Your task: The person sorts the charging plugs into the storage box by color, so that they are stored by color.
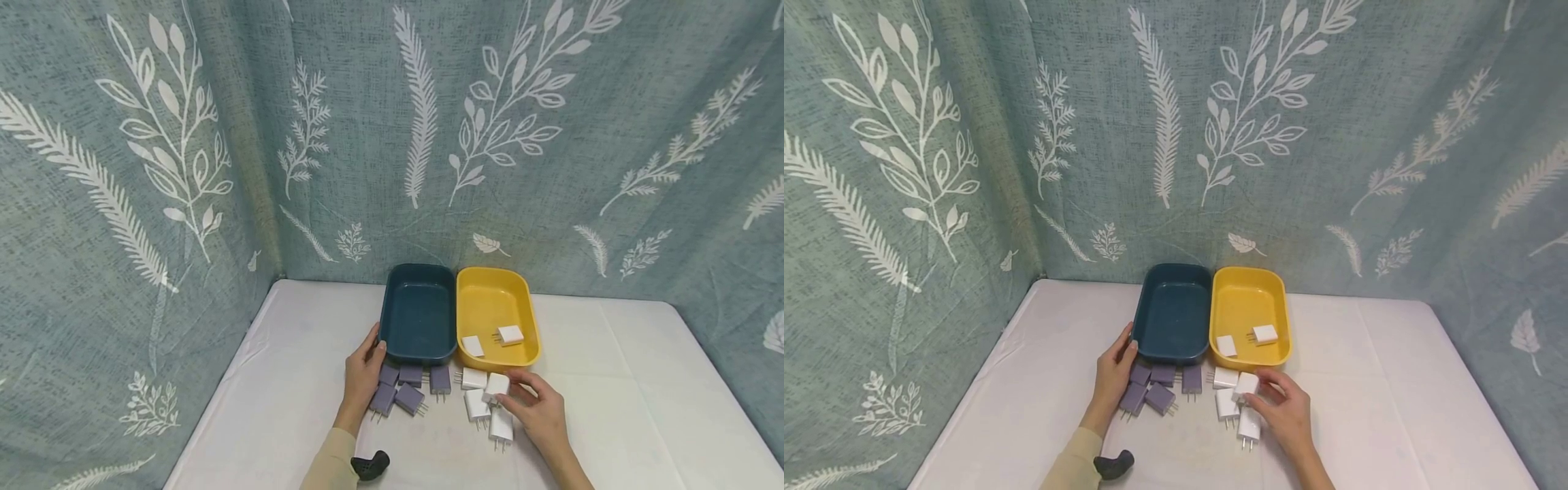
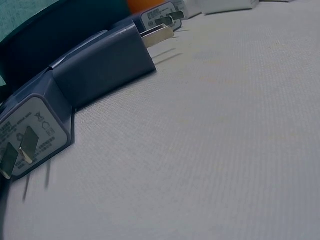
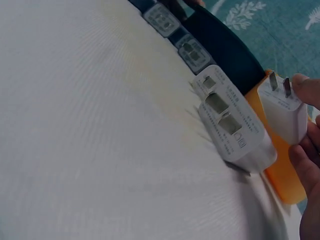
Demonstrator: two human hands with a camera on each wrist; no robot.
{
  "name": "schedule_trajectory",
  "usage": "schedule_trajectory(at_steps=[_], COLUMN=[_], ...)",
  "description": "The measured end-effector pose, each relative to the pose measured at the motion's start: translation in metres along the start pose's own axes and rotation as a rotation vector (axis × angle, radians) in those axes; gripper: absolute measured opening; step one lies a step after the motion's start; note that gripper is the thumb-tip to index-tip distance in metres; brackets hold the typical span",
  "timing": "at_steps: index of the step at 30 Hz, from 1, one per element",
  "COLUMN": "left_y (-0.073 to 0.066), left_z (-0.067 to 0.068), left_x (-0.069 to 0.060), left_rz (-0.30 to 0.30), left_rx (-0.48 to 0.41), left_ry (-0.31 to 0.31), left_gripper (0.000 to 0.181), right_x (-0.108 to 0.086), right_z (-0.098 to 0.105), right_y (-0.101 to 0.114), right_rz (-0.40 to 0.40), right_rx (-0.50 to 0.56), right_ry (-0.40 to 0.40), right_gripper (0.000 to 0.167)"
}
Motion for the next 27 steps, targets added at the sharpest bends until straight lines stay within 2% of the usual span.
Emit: schedule_trajectory(at_steps=[15,16,20,23,27], left_y=[-0.001,-0.002,-0.022,-0.032,-0.032], left_z=[-0.001,0.0,0.009,0.013,0.013], left_x=[-0.001,-0.001,-0.007,-0.009,-0.009], left_rz=[0.009,0.01,0.005,-0.013,-0.015], left_rx=[0.003,-0.003,-0.015,0.002,0.005], left_ry=[-0.006,-0.007,-0.011,-0.014,0.001], left_gripper=[0.045,0.045,0.044,0.044,0.045], right_x=[0.001,0.002,0.005,0.009,0.012], right_z=[-0.006,-0.006,-0.005,-0.004,-0.003], right_y=[0.023,0.025,0.032,0.034,0.036], right_rz=[0.07,0.082,0.123,0.123,0.112], right_rx=[0.048,0.051,0.072,0.071,0.078], right_ry=[-0.014,-0.019,-0.043,-0.063,-0.078], right_gripper=[0.046,0.046,0.044,0.044,0.043])
Point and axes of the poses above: each hand's wrist, its own x-axis towards the middle knuckle, its own z-axis out of the back of the hand, y = z × x, the point moved 10 cm from there along x, towards the middle knuckle, and after that the axes turned 13 degrees about x, right-handed, at the moved point
